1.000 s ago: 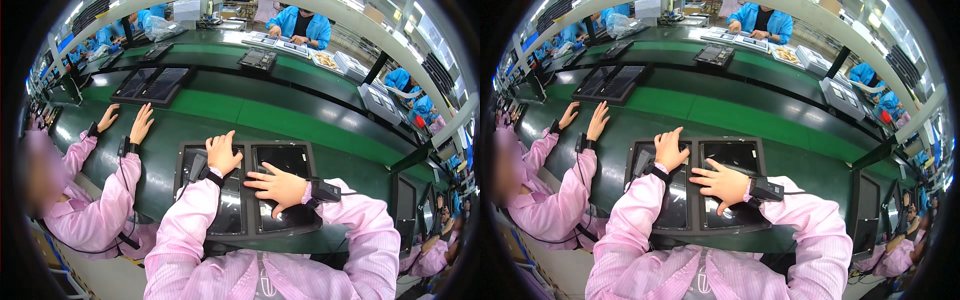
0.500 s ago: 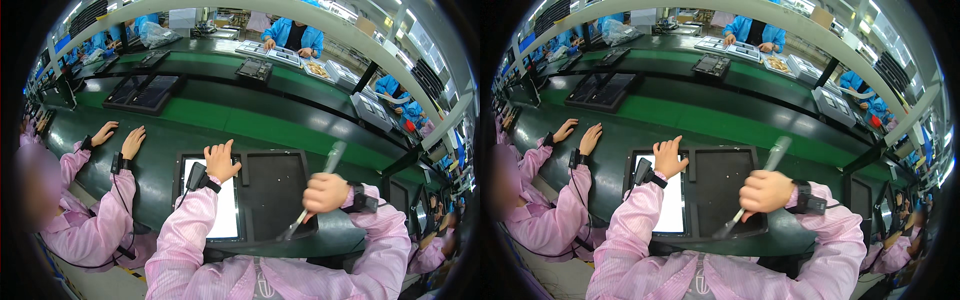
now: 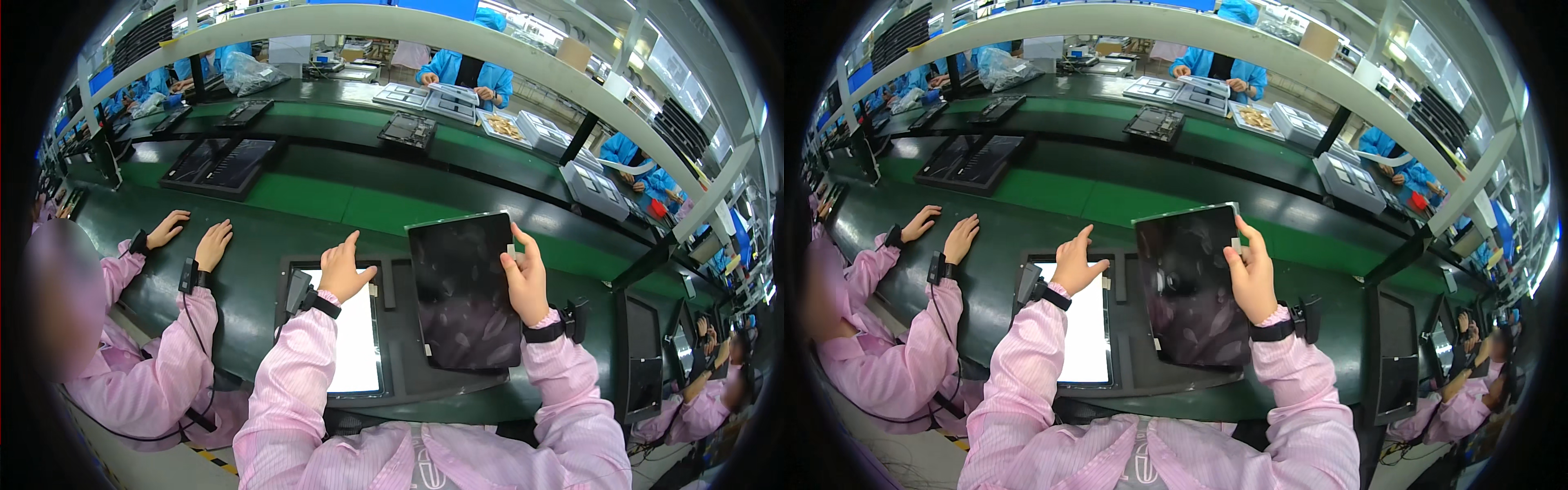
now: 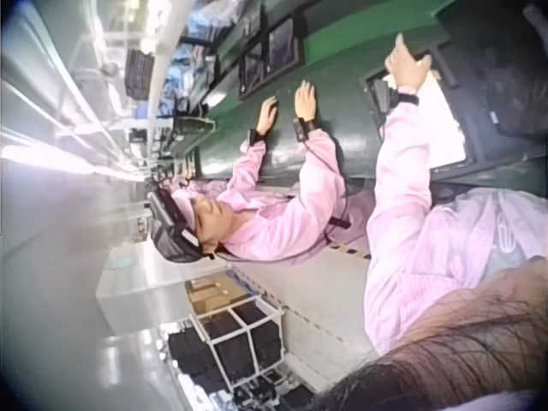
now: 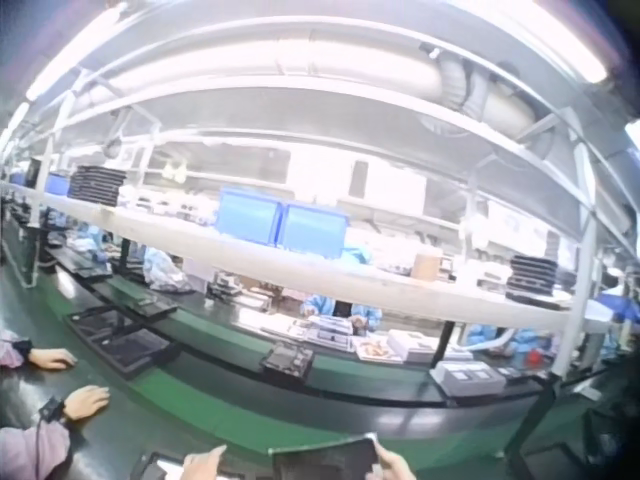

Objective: The person is performing quality control or software testing on multiple tablet devices at a factory assembly line.

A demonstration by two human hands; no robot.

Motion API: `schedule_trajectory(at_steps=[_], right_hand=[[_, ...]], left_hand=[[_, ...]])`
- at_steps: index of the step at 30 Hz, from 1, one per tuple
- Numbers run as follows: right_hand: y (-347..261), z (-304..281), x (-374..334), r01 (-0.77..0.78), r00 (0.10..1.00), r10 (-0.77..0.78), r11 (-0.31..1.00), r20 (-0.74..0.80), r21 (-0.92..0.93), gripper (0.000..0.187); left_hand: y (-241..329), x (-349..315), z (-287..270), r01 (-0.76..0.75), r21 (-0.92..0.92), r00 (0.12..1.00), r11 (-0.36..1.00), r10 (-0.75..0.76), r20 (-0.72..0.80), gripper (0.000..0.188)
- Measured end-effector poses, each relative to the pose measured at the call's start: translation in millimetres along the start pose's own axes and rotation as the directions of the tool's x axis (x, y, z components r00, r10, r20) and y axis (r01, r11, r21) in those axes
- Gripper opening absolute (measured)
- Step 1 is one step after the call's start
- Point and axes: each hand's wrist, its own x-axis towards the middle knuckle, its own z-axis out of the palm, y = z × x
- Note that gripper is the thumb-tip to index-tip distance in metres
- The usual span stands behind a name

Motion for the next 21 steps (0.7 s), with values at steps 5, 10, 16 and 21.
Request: schedule_trajectory(at_steps=[5,10,16,21], right_hand=[[43.2,2.3,-4.7,-0.245,0.969,0.236,0.957,0.079,0.154,0.050],[65.4,7.9,-24.6,-0.409,0.912,0.404,0.911,0.077,0.058,0.059],[74.8,39.7,-44.8,-0.397,0.916,0.395,0.918,0.069,0.004,0.053],[78.2,47.0,-51.2,-0.359,0.884,0.441,0.852,0.154,-0.380,0.064]], left_hand=[[-13.1,3.0,-39.8,0.084,-0.147,0.980,0.986,-0.108,-0.165,0.076],[-45.9,-7.0,-86.0,0.474,0.145,0.878,0.868,-0.455,-0.147,0.071],[-87.7,-3.8,-86.1,0.352,0.117,0.936,0.929,-0.351,-0.032,0.039],[-68.4,-4.3,-78.9,0.358,0.073,0.934,0.931,-0.357,-0.028,0.031]])
